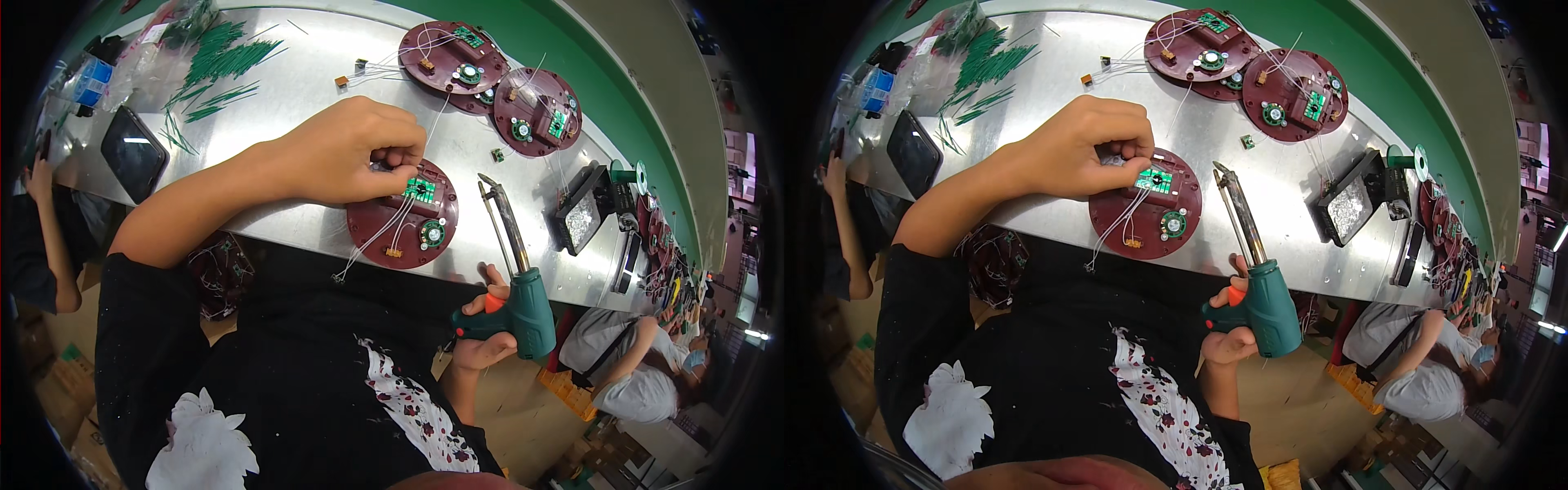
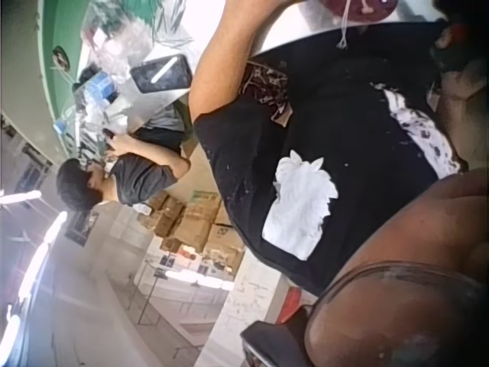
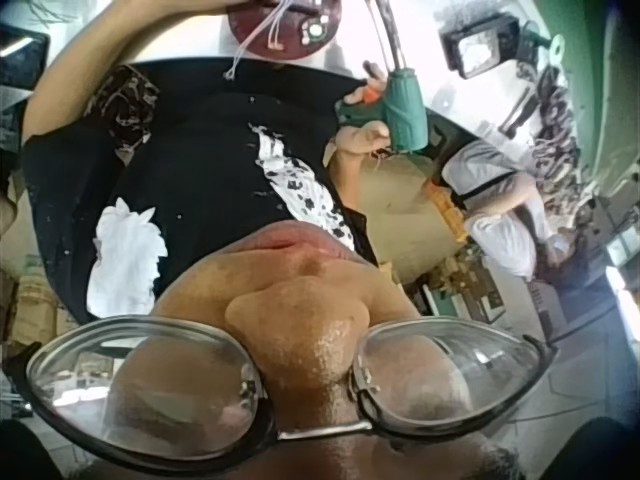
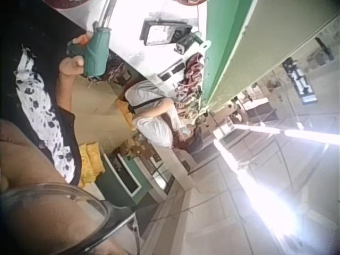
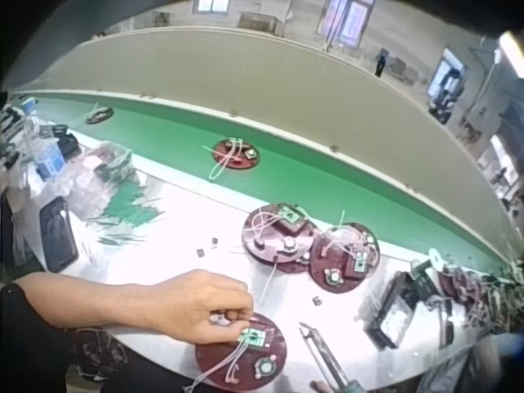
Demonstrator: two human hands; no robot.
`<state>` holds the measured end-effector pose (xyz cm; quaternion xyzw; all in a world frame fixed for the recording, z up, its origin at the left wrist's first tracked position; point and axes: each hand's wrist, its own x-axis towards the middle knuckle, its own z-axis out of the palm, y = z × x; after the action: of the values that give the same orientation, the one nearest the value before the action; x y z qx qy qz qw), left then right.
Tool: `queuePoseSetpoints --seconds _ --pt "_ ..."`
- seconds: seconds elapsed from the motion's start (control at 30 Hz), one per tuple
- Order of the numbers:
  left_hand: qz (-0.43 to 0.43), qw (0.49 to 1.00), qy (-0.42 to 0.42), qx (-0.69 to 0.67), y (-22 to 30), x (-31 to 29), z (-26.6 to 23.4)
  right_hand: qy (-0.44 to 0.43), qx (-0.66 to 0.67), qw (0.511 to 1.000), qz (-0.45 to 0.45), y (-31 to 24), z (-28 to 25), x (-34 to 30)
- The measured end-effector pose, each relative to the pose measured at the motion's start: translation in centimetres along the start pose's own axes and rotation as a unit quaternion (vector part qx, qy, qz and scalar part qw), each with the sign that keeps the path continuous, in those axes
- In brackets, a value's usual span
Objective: Soldering electronic components onto circular circuit boards using a handheld soldering gun on an assembly line.
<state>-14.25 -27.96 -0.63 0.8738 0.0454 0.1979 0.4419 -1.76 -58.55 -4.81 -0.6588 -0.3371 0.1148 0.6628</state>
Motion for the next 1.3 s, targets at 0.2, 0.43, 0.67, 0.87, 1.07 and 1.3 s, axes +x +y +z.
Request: queuePoseSetpoints --seconds 0.2,0.43,0.67,0.87,1.07,1.3 --pt "-0.005 1.000 0.001 -0.003 0.1 -0.1 0.1 -0.002 0.002 1.000 0.004 0.2 -0.3 0.0" --pt "-0.003 1.000 -0.003 -0.001 -0.1 0.1 -0.2 0.003 0.006 1.000 0.001 0.2 0.1 0.3" --pt "0.004 1.000 -0.008 0.019 0.6 0.3 -0.3 0.029 0.030 0.999 -0.003 0.1 0.5 0.5" --pt "0.046 0.989 -0.024 0.138 1.3 0.5 -0.7 0.064 0.045 0.997 -0.001 0.1 0.4 0.5" --pt "0.059 0.956 -0.047 0.285 3.4 2.1 -3.5 0.063 0.053 0.996 0.034 -0.1 -0.2 0.7" --pt "-0.050 0.894 0.037 0.443 -1.9 15.1 -11.8 0.063 0.082 0.995 0.017 0.2 -0.7 1.4"
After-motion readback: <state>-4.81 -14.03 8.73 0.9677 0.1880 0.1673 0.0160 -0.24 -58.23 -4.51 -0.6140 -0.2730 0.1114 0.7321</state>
